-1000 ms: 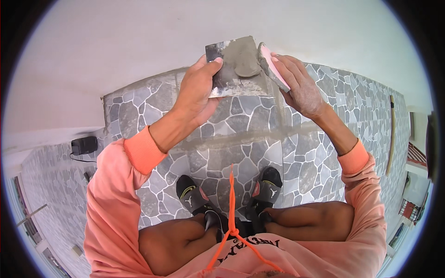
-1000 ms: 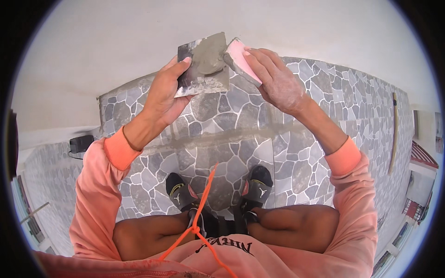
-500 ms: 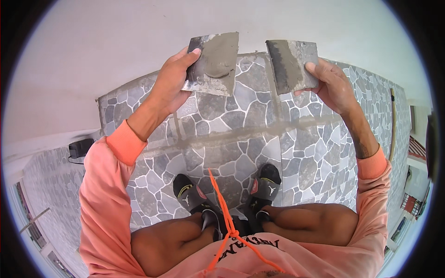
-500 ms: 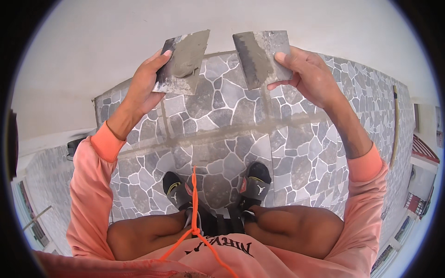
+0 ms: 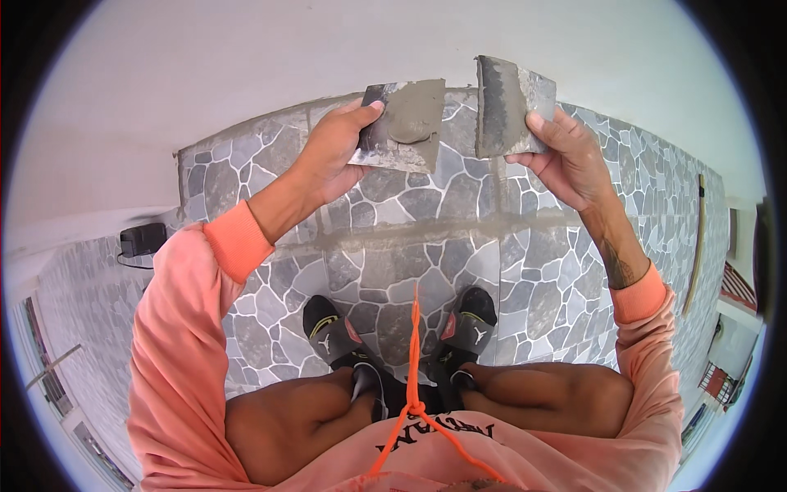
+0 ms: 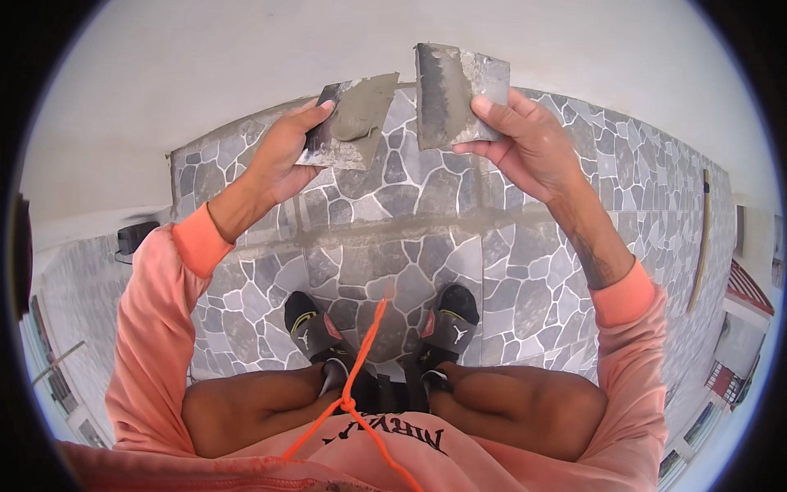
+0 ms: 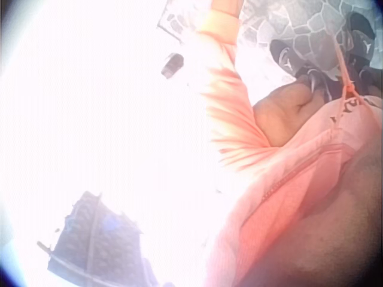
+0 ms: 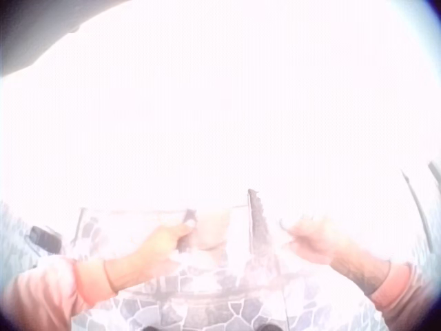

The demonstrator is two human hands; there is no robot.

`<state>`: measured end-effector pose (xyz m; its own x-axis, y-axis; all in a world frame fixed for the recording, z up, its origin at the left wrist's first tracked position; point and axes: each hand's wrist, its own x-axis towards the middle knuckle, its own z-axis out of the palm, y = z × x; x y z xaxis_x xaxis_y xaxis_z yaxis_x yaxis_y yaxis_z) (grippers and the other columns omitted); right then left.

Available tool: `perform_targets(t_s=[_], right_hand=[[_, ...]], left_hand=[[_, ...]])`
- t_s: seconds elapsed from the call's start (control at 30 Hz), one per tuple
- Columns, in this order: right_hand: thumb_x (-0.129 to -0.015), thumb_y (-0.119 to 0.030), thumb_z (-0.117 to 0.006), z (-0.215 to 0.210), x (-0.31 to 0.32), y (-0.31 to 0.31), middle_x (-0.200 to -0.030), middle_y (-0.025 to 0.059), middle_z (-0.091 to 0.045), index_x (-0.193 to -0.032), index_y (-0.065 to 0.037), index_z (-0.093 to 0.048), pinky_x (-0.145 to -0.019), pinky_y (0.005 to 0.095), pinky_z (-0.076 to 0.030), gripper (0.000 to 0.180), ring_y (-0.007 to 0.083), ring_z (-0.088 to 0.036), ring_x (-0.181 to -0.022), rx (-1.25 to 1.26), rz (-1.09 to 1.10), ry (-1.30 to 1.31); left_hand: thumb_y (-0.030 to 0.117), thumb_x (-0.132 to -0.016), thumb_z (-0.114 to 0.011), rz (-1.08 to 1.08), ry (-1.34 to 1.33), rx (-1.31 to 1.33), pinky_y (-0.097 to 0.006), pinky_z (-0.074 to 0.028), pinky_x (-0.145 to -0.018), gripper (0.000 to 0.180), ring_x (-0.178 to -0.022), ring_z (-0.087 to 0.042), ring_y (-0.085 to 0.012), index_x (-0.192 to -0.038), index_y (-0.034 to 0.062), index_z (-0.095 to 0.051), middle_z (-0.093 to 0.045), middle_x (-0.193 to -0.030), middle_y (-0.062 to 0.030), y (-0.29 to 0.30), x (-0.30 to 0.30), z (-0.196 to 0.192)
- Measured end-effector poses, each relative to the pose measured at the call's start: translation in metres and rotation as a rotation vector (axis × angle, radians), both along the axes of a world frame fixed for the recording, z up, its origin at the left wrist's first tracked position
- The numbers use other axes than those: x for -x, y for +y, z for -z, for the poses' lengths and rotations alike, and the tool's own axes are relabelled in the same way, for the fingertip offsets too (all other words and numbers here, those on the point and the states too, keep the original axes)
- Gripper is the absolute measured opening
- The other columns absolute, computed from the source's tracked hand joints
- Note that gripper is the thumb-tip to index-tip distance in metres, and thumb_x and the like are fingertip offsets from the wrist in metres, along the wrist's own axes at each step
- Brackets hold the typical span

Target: The person applies grout to the seams between floor tiles using a small metal scraper, spreading the material along the lines and then scraping the excess onto another tool.

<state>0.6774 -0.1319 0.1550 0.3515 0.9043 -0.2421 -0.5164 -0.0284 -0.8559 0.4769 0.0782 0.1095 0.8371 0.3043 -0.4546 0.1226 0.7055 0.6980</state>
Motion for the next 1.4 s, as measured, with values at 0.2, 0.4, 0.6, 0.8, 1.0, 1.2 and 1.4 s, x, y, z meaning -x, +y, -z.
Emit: perform_targets(t_s=[0.2, 0.4, 0.6, 0.8, 1.0, 1.2, 1.4], right_hand=[[-0.094, -0.016, -0.059, -0.008, 0.011, 0.005, -0.115, 0.011, -0.061, -0.124, 0.004, -0.051, -0.086, 0.0364, -0.055, 0.037, 0.0178, -0.062, -0.1, 0.058, 0.086, -0.279], [-0.095, -0.02, -0.059, -0.017, 0.026, 0.009, -0.106, 0.0088, -0.065, -0.124, 0.002, -0.051, -0.085, 0.0291, -0.052, 0.037, 0.015, -0.064, -0.09, 0.106, 0.098, -0.687], [-0.095, -0.023, -0.057, -0.015, 0.025, -0.001, -0.099, 0.0087, -0.065, -0.121, 0.0, -0.052, -0.075, 0.0282, -0.049, 0.035, 0.0125, -0.064, -0.082, 0.198, -0.047, -1.016], [-0.092, -0.025, -0.059, -0.007, 0.021, -0.016, -0.08, 0.0079, -0.061, -0.118, 0.002, -0.052, -0.065, 0.028, -0.046, 0.038, 0.012, -0.06, -0.072, 0.388, -0.227, -1.018], [-0.091, -0.023, -0.06, -0.028, -0.001, -0.023, -0.072, 0.0084, -0.051, -0.107, 0.002, -0.057, -0.055, 0.0322, -0.041, 0.03, 0.013, -0.046, -0.058, 0.524, -0.226, -1.295], [-0.086, -0.016, -0.058, -0.04, -0.001, -0.001, -0.075, 0.0104, -0.053, -0.101, 0.002, -0.059, -0.057, 0.0338, -0.041, 0.024, 0.0191, -0.049, -0.061, 0.334, -0.229, -1.38], [-0.078, -0.015, -0.053, -0.039, -0.008, 0.011, -0.08, 0.0134, -0.056, -0.1, 0.003, -0.06, -0.062, 0.036, -0.043, 0.029, 0.0243, -0.051, -0.067, 0.322, -0.277, -1.495]], left_hand=[[0.019, -0.099, -0.046, 0.013, -0.021, -0.012, -0.029, -0.055, -0.078, 0.029, -0.092, -0.062, -0.0134, -0.121, 0.0003, -0.05, -0.059, -0.109, -0.0062, -0.019, -0.01, -0.013], [0.02, -0.099, -0.045, -0.036, -0.007, -0.06, -0.028, -0.054, -0.074, 0.029, -0.085, -0.06, -0.0109, -0.121, 0.0013, -0.05, -0.058, -0.102, -0.003, -0.025, -0.012, -0.016], [0.021, -0.099, -0.045, -0.03, 0.007, -0.098, -0.029, -0.052, -0.078, 0.031, -0.09, -0.059, -0.0108, -0.123, 0.0011, -0.05, -0.058, -0.104, -0.0025, -0.026, -0.011, -0.019], [0.022, -0.099, -0.045, -0.024, 0.006, -0.149, -0.027, -0.05, -0.082, 0.036, -0.096, -0.058, -0.0113, -0.129, 0.0014, -0.047, -0.058, -0.114, -0.0045, -0.014, -0.003, -0.013], [0.019, -0.099, -0.042, 0.027, -0.003, -0.226, -0.031, -0.047, -0.085, 0.033, -0.099, -0.055, -0.0126, -0.126, 0.0008, -0.047, -0.057, -0.113, -0.0055, -0.006, -0.005, -0.027], [0.022, -0.099, -0.045, 0.148, 0.055, -0.313, -0.029, -0.05, -0.086, 0.043, -0.102, -0.058, -0.0125, -0.136, 0.0007, -0.042, -0.058, -0.117, -0.0059, 0.001, -0.007, -0.018], [0.021, -0.099, -0.046, 0.201, 0.17, -0.306, -0.03, -0.05, -0.079, 0.036, -0.092, -0.058, -0.0124, -0.127, -0.0014, -0.047, -0.059, -0.108, -0.0066, -0.004, -0.008, -0.012]])
